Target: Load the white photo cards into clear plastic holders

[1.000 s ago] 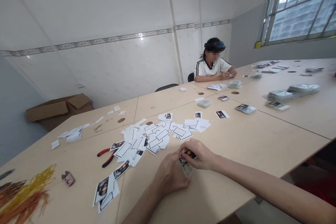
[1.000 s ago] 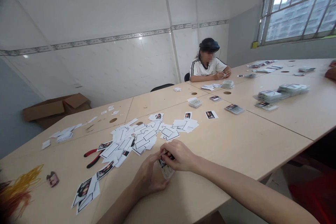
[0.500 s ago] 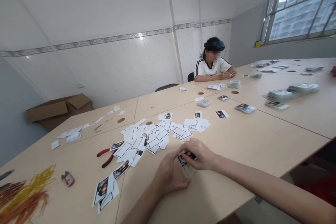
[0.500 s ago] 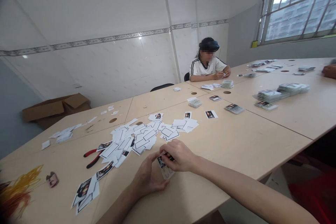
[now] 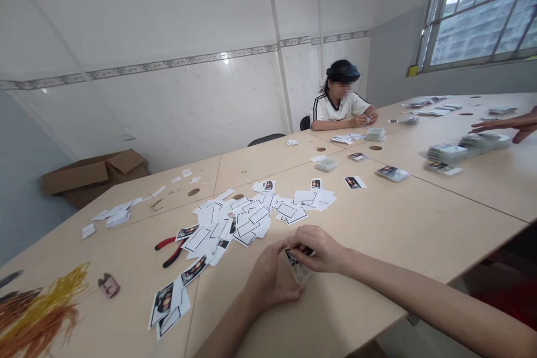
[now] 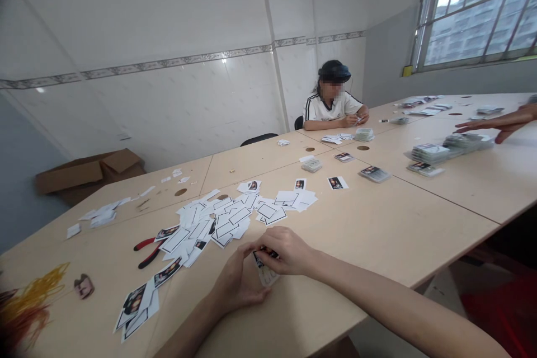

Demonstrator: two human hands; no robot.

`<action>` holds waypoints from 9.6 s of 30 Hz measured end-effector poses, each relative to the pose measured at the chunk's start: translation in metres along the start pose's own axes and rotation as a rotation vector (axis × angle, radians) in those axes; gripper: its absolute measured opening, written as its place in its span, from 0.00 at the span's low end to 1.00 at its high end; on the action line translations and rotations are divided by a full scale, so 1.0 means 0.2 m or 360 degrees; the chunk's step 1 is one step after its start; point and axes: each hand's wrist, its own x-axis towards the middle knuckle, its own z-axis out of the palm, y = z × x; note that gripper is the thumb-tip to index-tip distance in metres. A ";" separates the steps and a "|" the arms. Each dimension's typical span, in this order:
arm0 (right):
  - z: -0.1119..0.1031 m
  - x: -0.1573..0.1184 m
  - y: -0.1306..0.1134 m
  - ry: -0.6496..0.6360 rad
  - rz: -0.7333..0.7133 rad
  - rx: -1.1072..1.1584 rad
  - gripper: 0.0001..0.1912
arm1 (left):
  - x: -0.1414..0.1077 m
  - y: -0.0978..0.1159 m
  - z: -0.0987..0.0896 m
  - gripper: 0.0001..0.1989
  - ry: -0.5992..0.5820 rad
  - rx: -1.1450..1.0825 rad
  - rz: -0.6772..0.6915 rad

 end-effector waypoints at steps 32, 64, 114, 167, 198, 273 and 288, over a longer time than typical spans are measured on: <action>-0.01 0.02 0.03 -0.0239 0.0447 0.0168 0.06 | 0.00 0.01 0.00 0.37 -0.0108 -0.0141 -0.0227; 0.02 0.01 0.02 -0.0195 0.0393 0.0018 0.03 | 0.02 0.02 0.00 0.38 -0.0146 -0.0116 -0.0181; -0.03 0.02 0.00 -0.0300 0.0370 0.0129 0.08 | 0.01 -0.01 0.01 0.39 -0.0023 0.0085 0.0057; -0.02 0.05 0.05 0.0005 0.1078 0.1557 0.12 | 0.03 -0.01 -0.01 0.31 0.0351 0.0454 0.0569; 0.00 0.04 0.05 0.0336 0.1034 0.1259 0.14 | 0.04 -0.01 -0.01 0.24 0.0405 0.0608 0.0603; 0.10 0.01 0.12 0.0449 0.1311 0.1242 0.13 | 0.05 0.01 0.00 0.19 0.0322 0.0569 0.0470; 0.08 0.00 0.11 0.0406 0.1239 0.1075 0.15 | 0.04 -0.01 0.01 0.20 0.0277 0.0562 0.0408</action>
